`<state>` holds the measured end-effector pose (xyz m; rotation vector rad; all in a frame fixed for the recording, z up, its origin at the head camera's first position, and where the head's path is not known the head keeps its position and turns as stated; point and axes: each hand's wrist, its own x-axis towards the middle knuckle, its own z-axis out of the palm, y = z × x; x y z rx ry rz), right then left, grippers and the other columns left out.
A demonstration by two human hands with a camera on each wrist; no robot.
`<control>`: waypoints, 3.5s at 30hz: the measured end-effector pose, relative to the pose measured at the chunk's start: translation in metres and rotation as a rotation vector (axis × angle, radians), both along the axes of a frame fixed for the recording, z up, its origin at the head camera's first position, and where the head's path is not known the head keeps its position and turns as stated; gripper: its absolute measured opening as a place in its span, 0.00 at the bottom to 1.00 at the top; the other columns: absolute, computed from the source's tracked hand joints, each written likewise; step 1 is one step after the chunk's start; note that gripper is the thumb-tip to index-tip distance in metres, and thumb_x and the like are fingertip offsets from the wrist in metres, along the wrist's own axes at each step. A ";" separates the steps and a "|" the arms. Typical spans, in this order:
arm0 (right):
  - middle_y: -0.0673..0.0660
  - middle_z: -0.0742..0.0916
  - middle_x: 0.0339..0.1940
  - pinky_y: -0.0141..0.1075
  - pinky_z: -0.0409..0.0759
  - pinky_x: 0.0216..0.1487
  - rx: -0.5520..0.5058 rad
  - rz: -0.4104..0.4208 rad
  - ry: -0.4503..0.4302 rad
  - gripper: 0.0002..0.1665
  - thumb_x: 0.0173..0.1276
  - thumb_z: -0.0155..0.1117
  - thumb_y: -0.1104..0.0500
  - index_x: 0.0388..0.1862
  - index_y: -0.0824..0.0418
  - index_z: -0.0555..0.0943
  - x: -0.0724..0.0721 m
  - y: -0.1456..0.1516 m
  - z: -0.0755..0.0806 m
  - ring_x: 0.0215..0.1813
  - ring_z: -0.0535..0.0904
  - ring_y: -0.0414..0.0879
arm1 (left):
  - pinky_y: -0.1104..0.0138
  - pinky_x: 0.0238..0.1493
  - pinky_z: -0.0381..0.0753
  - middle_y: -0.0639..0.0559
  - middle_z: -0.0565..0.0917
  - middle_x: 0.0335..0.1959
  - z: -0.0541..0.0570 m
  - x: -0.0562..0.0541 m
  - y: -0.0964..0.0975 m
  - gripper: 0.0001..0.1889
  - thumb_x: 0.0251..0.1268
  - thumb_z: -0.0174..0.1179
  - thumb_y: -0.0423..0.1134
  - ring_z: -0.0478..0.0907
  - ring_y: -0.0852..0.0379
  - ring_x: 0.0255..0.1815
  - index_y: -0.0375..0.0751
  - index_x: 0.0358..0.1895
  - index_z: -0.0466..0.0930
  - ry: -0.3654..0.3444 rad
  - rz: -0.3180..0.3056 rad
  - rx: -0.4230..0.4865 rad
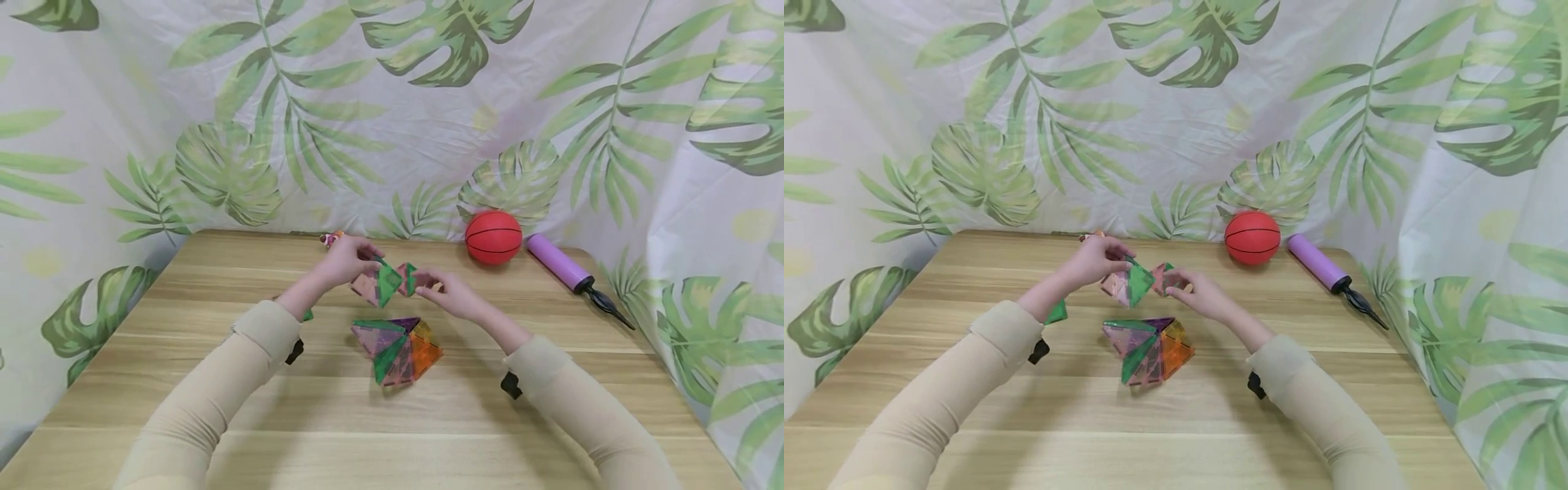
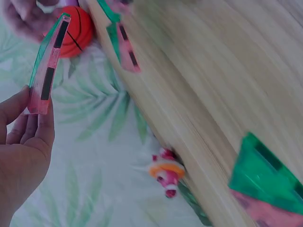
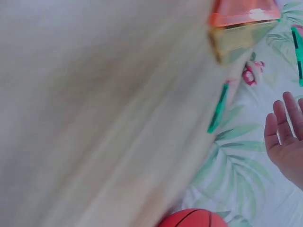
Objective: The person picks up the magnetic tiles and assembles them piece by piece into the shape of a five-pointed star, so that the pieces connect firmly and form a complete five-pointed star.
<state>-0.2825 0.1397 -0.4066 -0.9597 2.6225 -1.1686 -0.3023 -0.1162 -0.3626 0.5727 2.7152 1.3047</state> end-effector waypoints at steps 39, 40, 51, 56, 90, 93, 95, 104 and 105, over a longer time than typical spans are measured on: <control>0.52 0.82 0.37 0.35 0.77 0.37 -0.059 -0.133 -0.507 0.16 0.71 0.56 0.61 0.54 0.68 0.78 -0.026 -0.005 -0.037 0.33 0.75 0.41 | 0.65 0.36 0.79 0.40 0.84 0.37 -0.066 -0.006 0.018 0.13 0.62 0.60 0.29 0.81 0.54 0.37 0.30 0.49 0.74 -0.180 -0.142 -0.038; 0.52 0.81 0.35 0.34 0.75 0.34 -0.042 -0.128 -0.497 0.16 0.70 0.56 0.61 0.53 0.67 0.79 -0.026 -0.006 -0.038 0.31 0.73 0.41 | 0.65 0.36 0.80 0.40 0.85 0.37 -0.068 -0.006 0.018 0.13 0.62 0.59 0.28 0.81 0.54 0.37 0.30 0.49 0.74 -0.186 -0.144 -0.038; 0.57 0.83 0.33 0.34 0.71 0.28 0.020 -0.089 -0.389 0.14 0.68 0.59 0.64 0.50 0.67 0.81 -0.020 -0.012 -0.038 0.29 0.72 0.46 | 0.66 0.41 0.79 0.40 0.85 0.40 -0.073 -0.003 0.017 0.15 0.63 0.60 0.29 0.81 0.52 0.42 0.32 0.53 0.74 -0.203 -0.143 -0.066; 0.57 0.83 0.42 0.39 0.78 0.33 0.033 -0.066 -0.313 0.18 0.69 0.59 0.61 0.57 0.63 0.77 -0.014 -0.008 -0.032 0.38 0.79 0.49 | 0.59 0.49 0.77 0.39 0.83 0.43 -0.055 -0.001 -0.003 0.20 0.62 0.61 0.31 0.79 0.46 0.46 0.27 0.56 0.71 -0.106 -0.178 -0.095; 0.57 0.74 0.58 0.42 0.77 0.51 0.349 0.112 0.204 0.26 0.62 0.67 0.55 0.61 0.49 0.76 0.061 -0.013 -0.020 0.53 0.75 0.47 | 0.41 0.53 0.66 0.32 0.66 0.58 -0.067 0.012 -0.160 0.46 0.45 0.72 0.56 0.63 0.35 0.57 0.43 0.69 0.64 -0.080 -0.164 -0.586; 0.58 0.74 0.59 0.41 0.78 0.51 0.348 0.112 0.204 0.26 0.62 0.67 0.56 0.60 0.49 0.77 0.060 -0.012 -0.022 0.52 0.76 0.47 | 0.40 0.53 0.65 0.31 0.65 0.59 -0.067 0.010 -0.159 0.46 0.45 0.72 0.56 0.62 0.34 0.57 0.44 0.69 0.64 -0.088 -0.170 -0.590; 0.58 0.73 0.59 0.41 0.78 0.51 0.349 0.119 0.204 0.26 0.62 0.67 0.57 0.60 0.48 0.77 0.058 -0.011 -0.022 0.53 0.76 0.47 | 0.39 0.54 0.65 0.31 0.65 0.59 -0.067 0.009 -0.159 0.45 0.44 0.72 0.56 0.62 0.34 0.58 0.45 0.68 0.65 -0.095 -0.173 -0.591; 0.58 0.73 0.61 0.42 0.76 0.56 0.313 0.211 0.212 0.25 0.63 0.66 0.60 0.60 0.49 0.77 0.049 -0.005 -0.023 0.58 0.73 0.48 | 0.41 0.54 0.67 0.36 0.68 0.56 -0.066 0.007 -0.157 0.42 0.42 0.74 0.54 0.63 0.37 0.57 0.44 0.63 0.67 -0.129 -0.163 -0.562; 0.58 0.73 0.61 0.42 0.76 0.57 0.311 0.223 0.212 0.25 0.63 0.66 0.60 0.60 0.49 0.77 0.048 -0.004 -0.023 0.59 0.73 0.48 | 0.43 0.54 0.68 0.36 0.70 0.55 -0.067 0.007 -0.157 0.42 0.42 0.75 0.52 0.65 0.38 0.56 0.42 0.62 0.67 -0.126 -0.165 -0.541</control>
